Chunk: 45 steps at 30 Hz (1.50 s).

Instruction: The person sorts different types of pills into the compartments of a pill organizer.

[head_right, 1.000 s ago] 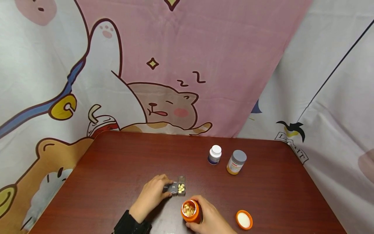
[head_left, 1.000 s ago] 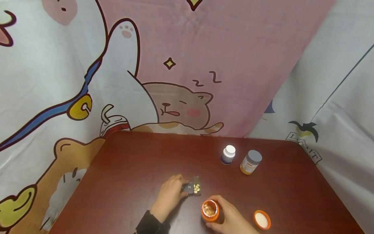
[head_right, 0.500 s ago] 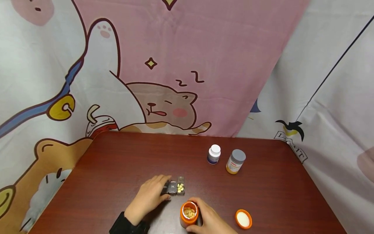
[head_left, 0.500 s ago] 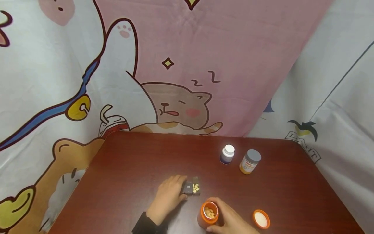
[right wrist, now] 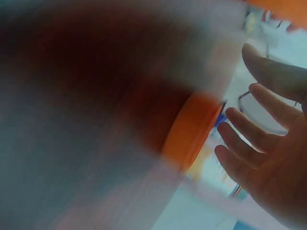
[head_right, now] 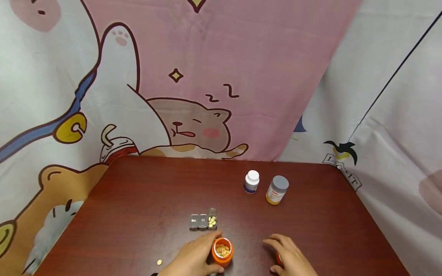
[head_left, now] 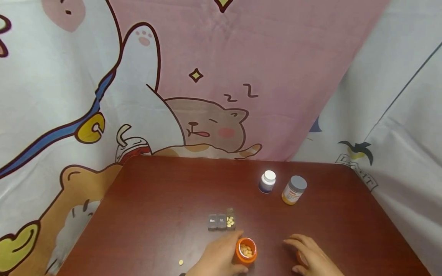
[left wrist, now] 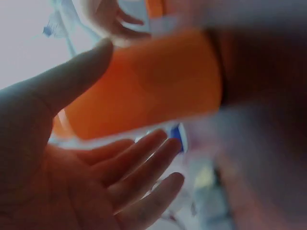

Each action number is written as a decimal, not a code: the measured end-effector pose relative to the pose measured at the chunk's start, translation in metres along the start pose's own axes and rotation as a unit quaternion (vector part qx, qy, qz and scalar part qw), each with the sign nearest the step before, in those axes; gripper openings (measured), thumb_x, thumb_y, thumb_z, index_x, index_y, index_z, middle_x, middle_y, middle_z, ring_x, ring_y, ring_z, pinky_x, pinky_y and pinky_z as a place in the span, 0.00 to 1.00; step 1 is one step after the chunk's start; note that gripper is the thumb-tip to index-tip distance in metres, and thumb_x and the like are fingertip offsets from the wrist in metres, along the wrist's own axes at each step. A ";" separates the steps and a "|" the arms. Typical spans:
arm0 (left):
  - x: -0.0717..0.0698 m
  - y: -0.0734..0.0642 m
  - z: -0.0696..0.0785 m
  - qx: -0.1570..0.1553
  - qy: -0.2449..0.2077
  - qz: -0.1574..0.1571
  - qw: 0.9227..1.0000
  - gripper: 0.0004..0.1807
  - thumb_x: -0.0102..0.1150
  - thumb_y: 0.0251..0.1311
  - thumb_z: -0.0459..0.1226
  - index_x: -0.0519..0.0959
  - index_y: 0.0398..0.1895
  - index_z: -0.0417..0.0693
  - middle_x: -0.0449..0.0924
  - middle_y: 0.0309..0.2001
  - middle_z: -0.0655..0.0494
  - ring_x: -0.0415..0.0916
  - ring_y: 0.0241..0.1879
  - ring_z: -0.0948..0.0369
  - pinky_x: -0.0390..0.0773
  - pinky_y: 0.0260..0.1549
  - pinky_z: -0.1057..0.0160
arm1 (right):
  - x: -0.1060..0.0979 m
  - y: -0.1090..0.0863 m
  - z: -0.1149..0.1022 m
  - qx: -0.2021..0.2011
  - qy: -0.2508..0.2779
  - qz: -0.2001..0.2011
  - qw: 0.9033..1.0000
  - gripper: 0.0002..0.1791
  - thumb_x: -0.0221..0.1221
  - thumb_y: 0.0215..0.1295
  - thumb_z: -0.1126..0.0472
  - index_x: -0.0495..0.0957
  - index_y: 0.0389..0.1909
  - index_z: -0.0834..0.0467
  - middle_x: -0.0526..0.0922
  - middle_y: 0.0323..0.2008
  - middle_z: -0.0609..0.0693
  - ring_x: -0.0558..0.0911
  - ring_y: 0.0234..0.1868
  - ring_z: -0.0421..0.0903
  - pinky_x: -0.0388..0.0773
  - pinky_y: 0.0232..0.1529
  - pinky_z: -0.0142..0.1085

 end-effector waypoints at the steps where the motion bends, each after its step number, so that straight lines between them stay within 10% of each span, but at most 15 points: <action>1: 0.002 0.000 0.000 0.000 -0.019 0.004 1.000 0.42 0.73 0.38 0.51 0.69 0.59 0.47 0.79 0.53 0.56 0.75 0.51 0.60 0.80 0.48 0.54 | 0.000 -0.005 0.006 0.004 -0.006 0.000 1.000 0.39 0.75 0.27 0.55 0.76 0.50 0.52 0.77 0.47 0.50 0.74 0.44 0.48 0.80 0.33 0.45; 11: 0.009 0.004 -0.005 -0.016 -0.095 0.032 0.995 0.30 0.75 0.33 0.51 0.76 0.45 0.60 0.81 0.38 0.67 0.75 0.38 0.68 0.80 0.36 0.59 | 0.004 -0.027 0.031 -0.012 -0.006 0.003 1.000 0.36 0.75 0.27 0.55 0.78 0.46 0.55 0.79 0.41 0.50 0.75 0.39 0.47 0.79 0.31 0.42; 15: 0.011 0.006 -0.005 -0.015 -0.089 0.035 0.995 0.31 0.75 0.31 0.52 0.77 0.45 0.61 0.81 0.37 0.68 0.75 0.37 0.68 0.79 0.34 0.60 | 0.001 -0.021 0.030 0.051 0.017 -0.035 0.998 0.34 0.73 0.37 0.53 0.76 0.52 0.52 0.79 0.43 0.46 0.76 0.41 0.45 0.81 0.34 0.44; 21: 0.010 0.009 -0.004 -0.008 -0.085 0.034 0.996 0.32 0.75 0.32 0.51 0.77 0.47 0.60 0.82 0.40 0.66 0.76 0.38 0.68 0.80 0.37 0.60 | 0.001 0.001 0.012 0.208 0.156 -0.061 0.964 0.29 0.62 0.56 0.46 0.71 0.60 0.45 0.77 0.49 0.45 0.76 0.43 0.42 0.83 0.40 0.45; 25: 0.009 0.010 -0.005 -0.006 -0.089 0.033 0.995 0.32 0.75 0.31 0.52 0.77 0.47 0.61 0.82 0.42 0.67 0.76 0.40 0.67 0.80 0.39 0.59 | 0.001 0.019 -0.006 0.209 0.274 0.003 0.939 0.21 0.60 0.61 0.55 0.73 0.56 0.51 0.77 0.50 0.47 0.76 0.46 0.37 0.83 0.44 0.38; 28: 0.011 0.011 -0.008 -0.010 -0.099 0.027 0.995 0.33 0.75 0.31 0.52 0.77 0.47 0.63 0.82 0.42 0.68 0.76 0.41 0.67 0.80 0.40 0.58 | -0.004 0.032 -0.023 0.143 0.388 0.072 0.908 0.20 0.57 0.61 0.69 0.68 0.55 0.63 0.76 0.52 0.47 0.77 0.49 0.38 0.81 0.47 0.31; 33: 0.016 0.012 -0.013 -0.034 -0.130 0.002 0.991 0.33 0.76 0.31 0.52 0.76 0.47 0.63 0.82 0.41 0.68 0.75 0.39 0.68 0.80 0.39 0.55 | -0.009 0.053 -0.051 0.005 0.597 0.108 0.795 0.19 0.48 0.58 0.84 0.52 0.47 0.78 0.74 0.57 0.50 0.76 0.55 0.45 0.79 0.51 0.29; 35: 0.017 0.012 -0.015 -0.040 -0.134 -0.006 0.990 0.33 0.75 0.31 0.53 0.76 0.47 0.62 0.82 0.41 0.68 0.75 0.38 0.68 0.80 0.38 0.54 | -0.008 0.060 -0.061 -0.030 0.631 0.105 0.768 0.19 0.47 0.56 0.86 0.50 0.45 0.79 0.73 0.59 0.54 0.75 0.56 0.47 0.78 0.54 0.30; 45: 0.020 0.014 -0.019 -0.042 -0.136 -0.014 0.990 0.37 0.73 0.32 0.56 0.75 0.53 0.60 0.82 0.45 0.65 0.76 0.42 0.66 0.81 0.42 0.48 | 0.004 0.070 -0.081 -0.051 0.601 0.071 0.794 0.20 0.53 0.53 0.84 0.60 0.45 0.72 0.71 0.56 0.71 0.73 0.58 0.52 0.73 0.59 0.31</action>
Point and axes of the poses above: each hand's wrist, its own y-axis towards the middle knuckle, its own x-axis out of the palm, z = x × y, the point moved 6 cm from there along y, towards the middle knuckle
